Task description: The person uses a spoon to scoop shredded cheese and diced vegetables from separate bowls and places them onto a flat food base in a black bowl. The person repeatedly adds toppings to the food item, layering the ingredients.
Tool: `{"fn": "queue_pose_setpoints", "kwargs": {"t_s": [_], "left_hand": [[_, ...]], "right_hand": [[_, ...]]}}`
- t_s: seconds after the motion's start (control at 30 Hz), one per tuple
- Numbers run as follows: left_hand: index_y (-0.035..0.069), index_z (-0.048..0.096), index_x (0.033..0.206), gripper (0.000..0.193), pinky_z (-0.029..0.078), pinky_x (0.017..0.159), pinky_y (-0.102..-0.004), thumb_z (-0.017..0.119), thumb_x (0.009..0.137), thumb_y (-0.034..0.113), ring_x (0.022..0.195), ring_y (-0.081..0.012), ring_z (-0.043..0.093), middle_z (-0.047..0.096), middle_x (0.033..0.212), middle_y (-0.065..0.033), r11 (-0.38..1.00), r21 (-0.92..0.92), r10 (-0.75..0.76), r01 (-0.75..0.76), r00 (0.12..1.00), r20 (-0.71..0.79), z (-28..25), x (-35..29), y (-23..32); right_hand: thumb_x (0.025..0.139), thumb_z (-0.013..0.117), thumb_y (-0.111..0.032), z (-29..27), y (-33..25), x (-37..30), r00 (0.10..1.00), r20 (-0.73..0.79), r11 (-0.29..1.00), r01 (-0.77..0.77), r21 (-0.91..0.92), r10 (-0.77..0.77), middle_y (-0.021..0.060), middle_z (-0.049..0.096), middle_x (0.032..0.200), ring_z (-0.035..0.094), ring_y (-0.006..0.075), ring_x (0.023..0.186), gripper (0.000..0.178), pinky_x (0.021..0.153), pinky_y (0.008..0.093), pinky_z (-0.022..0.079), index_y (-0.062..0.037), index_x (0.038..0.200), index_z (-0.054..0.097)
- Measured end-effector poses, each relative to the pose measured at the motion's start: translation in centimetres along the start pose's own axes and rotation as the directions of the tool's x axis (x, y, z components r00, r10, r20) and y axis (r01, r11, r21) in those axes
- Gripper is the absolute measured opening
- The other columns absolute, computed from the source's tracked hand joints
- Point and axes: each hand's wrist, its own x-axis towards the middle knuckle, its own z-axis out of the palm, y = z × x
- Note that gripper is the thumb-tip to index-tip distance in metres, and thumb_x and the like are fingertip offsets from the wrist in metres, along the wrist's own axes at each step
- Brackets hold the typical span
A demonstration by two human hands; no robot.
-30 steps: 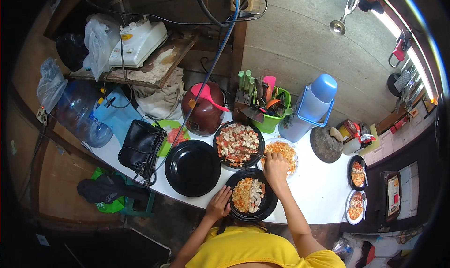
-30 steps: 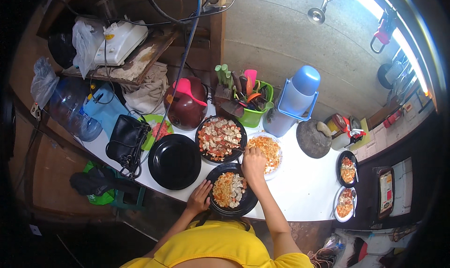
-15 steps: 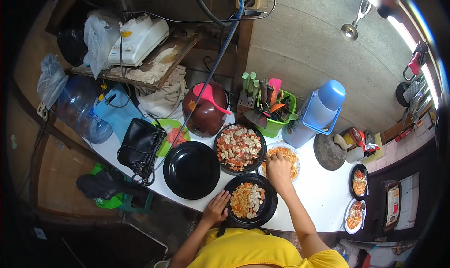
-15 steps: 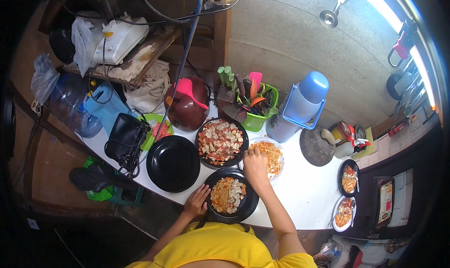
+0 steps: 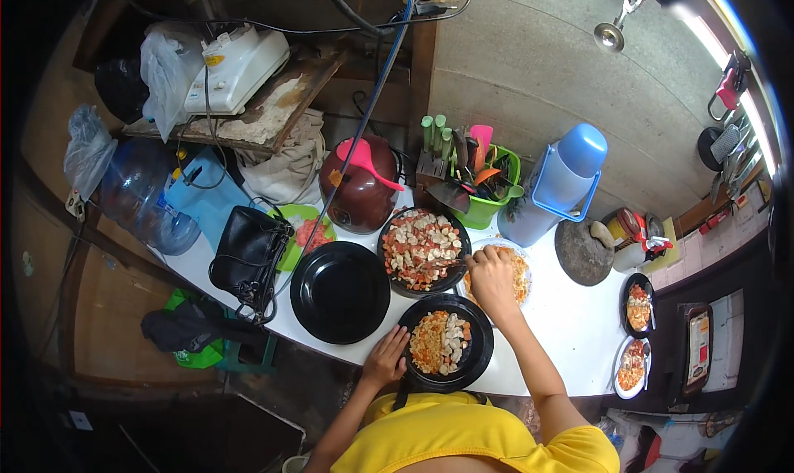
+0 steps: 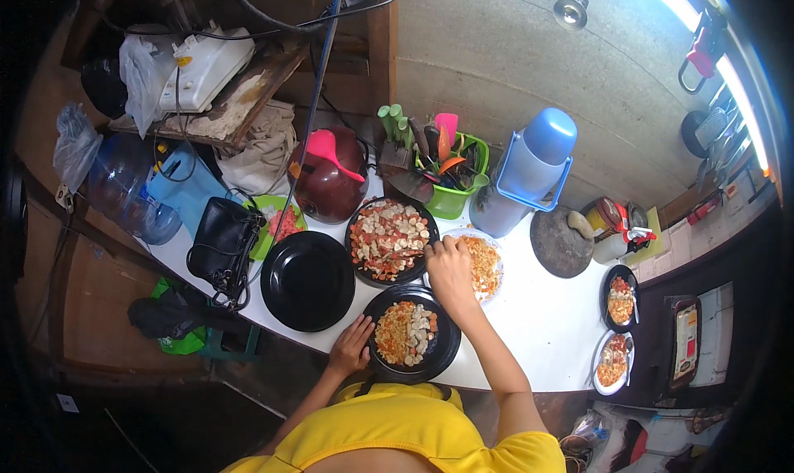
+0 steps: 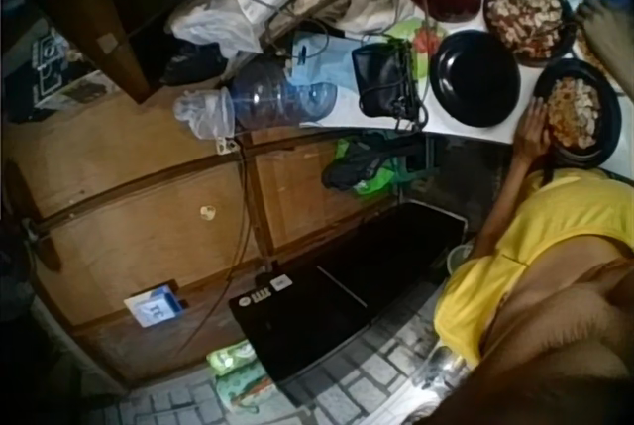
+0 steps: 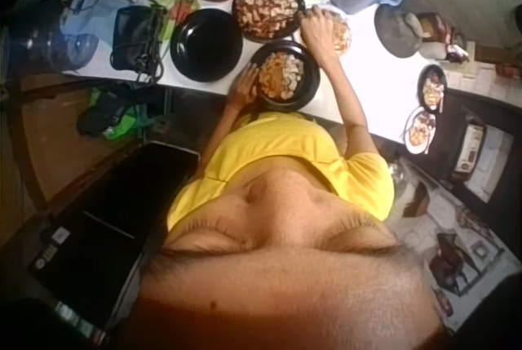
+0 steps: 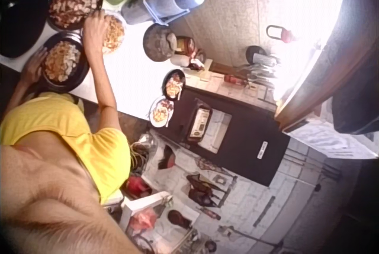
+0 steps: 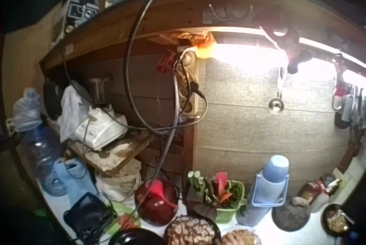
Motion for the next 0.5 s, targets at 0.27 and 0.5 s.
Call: {"fn": "queue_pose_setpoints", "kwargs": {"t_s": [0.27, 0.5], "left_hand": [[-0.003, 0.054, 0.133, 0.053, 0.040, 0.110, -0.0427, 0.050, 0.085, 0.019, 0.136, -0.0338, 0.045, 0.051, 0.142, -0.0183, 1.000, 0.018, 0.013, -0.013, 1.000, -0.006, 0.1, -0.1, -0.1], [-0.004, 0.054, 0.133, 0.053, 0.040, 0.109, -0.0426, 0.050, 0.085, 0.018, 0.136, -0.0342, 0.045, 0.052, 0.141, -0.0196, 0.999, 0.021, 0.027, -0.027, 0.999, -0.017, 0.2, -0.3, -0.2]], "right_hand": [[0.077, 0.061, -0.009, 1.1, -0.3, 0.3, 0.997, 0.080, 0.992, 0.023, -0.124, -0.013, 0.0081, 0.066, 0.087, 0.058, 0.0222, 0.095, 0.015, 0.077, 0.0354, 0.046, -0.0025, 0.089, 0.069], [0.081, 0.061, -0.011, 0.9, -0.4, 1.3, 0.986, 0.155, 0.982, 0.092, -0.164, -0.066, 0.0079, 0.066, 0.084, 0.058, 0.0234, 0.094, 0.014, 0.075, 0.0355, 0.045, -0.0036, 0.089, 0.070]]}}
